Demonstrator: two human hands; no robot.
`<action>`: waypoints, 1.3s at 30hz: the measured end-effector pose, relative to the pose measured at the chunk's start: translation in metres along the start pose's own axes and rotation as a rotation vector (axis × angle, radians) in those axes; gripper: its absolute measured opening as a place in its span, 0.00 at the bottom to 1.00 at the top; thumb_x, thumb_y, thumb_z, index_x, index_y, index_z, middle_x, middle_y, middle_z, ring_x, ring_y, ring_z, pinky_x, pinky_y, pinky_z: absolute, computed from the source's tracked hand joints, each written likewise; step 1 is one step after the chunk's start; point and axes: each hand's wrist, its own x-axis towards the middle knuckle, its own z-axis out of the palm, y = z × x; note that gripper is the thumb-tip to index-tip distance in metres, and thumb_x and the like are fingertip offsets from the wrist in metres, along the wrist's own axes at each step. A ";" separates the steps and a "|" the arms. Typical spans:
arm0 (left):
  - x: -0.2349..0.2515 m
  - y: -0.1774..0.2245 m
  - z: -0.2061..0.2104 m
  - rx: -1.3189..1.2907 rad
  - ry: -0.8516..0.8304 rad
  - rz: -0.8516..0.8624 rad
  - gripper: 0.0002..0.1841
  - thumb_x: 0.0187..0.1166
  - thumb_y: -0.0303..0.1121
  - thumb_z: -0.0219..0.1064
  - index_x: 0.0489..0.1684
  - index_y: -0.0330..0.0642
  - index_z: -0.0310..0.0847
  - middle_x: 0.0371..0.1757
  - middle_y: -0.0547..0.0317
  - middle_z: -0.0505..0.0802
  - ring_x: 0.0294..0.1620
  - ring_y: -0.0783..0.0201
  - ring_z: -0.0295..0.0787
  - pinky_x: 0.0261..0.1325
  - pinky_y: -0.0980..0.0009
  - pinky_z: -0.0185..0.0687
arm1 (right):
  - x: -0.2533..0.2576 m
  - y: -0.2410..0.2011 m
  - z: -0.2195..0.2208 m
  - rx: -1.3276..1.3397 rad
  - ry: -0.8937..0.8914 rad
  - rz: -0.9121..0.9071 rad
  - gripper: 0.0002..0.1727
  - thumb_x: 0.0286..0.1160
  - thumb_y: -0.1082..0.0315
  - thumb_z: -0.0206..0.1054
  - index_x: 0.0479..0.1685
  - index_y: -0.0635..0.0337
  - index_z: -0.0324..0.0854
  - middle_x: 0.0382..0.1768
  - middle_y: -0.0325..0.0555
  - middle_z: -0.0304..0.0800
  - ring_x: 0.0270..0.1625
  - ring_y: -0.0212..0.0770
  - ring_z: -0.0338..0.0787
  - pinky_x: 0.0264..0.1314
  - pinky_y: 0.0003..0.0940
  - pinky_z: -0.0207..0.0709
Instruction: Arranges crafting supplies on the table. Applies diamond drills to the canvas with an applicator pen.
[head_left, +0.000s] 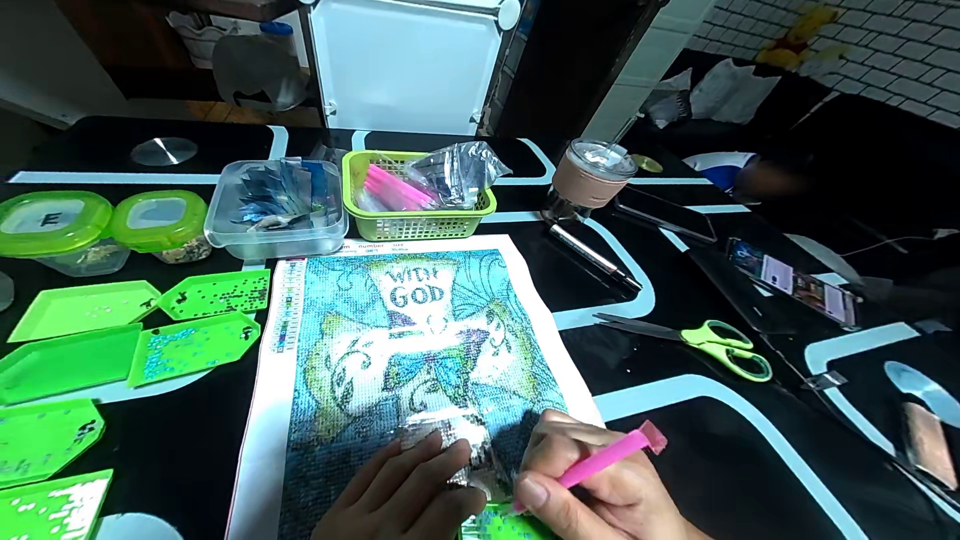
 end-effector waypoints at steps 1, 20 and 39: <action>0.000 0.000 0.000 0.001 -0.002 -0.001 0.22 0.77 0.49 0.73 0.63 0.46 0.88 0.77 0.49 0.86 0.83 0.46 0.77 0.85 0.48 0.64 | 0.000 0.001 0.001 -0.006 -0.012 -0.006 0.15 0.90 0.63 0.61 0.34 0.60 0.81 0.25 0.43 0.83 0.32 0.30 0.81 0.45 0.22 0.70; 0.001 0.000 0.001 0.022 0.008 0.005 0.22 0.78 0.50 0.72 0.61 0.44 0.88 0.77 0.49 0.87 0.82 0.46 0.78 0.84 0.48 0.66 | 0.001 0.000 0.006 0.007 -0.083 -0.052 0.13 0.89 0.65 0.62 0.34 0.61 0.82 0.26 0.45 0.84 0.33 0.33 0.82 0.44 0.23 0.70; 0.001 0.000 -0.002 -0.001 -0.037 0.005 0.23 0.78 0.49 0.72 0.64 0.44 0.87 0.79 0.47 0.85 0.84 0.44 0.75 0.86 0.47 0.61 | -0.002 0.017 -0.009 0.035 0.374 0.276 0.14 0.90 0.64 0.59 0.34 0.55 0.85 0.28 0.30 0.88 0.30 0.19 0.86 0.33 0.14 0.81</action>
